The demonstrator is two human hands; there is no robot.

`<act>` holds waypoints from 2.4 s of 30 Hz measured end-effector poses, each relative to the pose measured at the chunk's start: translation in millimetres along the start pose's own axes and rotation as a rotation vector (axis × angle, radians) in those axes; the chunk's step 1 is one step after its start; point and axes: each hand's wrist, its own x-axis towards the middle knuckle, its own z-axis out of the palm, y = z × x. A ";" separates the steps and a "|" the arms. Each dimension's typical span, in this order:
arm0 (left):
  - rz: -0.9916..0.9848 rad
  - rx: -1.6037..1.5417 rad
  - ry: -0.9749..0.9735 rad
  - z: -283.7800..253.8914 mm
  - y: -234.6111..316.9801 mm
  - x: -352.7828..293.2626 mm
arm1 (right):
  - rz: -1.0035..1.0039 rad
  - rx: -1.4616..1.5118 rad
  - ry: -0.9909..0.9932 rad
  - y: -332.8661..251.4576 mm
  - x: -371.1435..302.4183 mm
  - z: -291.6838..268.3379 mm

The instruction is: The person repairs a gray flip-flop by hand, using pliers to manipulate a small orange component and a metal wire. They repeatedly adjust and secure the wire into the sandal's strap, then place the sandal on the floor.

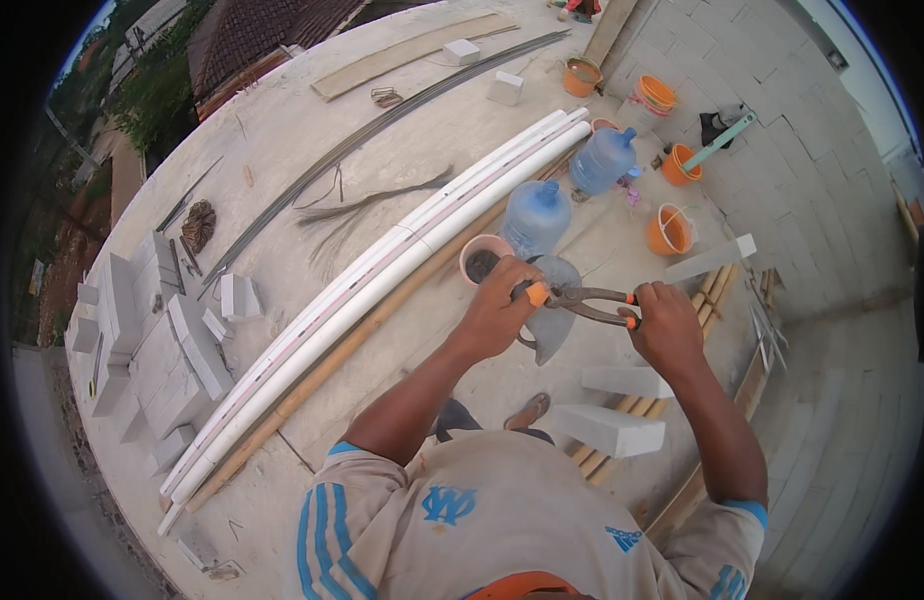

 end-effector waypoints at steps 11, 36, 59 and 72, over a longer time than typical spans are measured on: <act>0.202 0.062 0.162 13.6 -14.8 26.0 | 0.130 0.010 -0.171 15.9 29.2 17.8; -0.101 -0.078 0.029 30.7 -58.1 30.8 | 0.521 0.922 -0.909 18.0 11.8 20.9; 0.150 0.045 -0.060 33.7 -48.4 24.2 | 0.476 1.331 -1.151 36.2 -7.5 27.3; -0.181 -0.096 -0.211 5.8 -52.0 28.8 | 0.073 0.352 -0.329 16.8 -3.9 5.4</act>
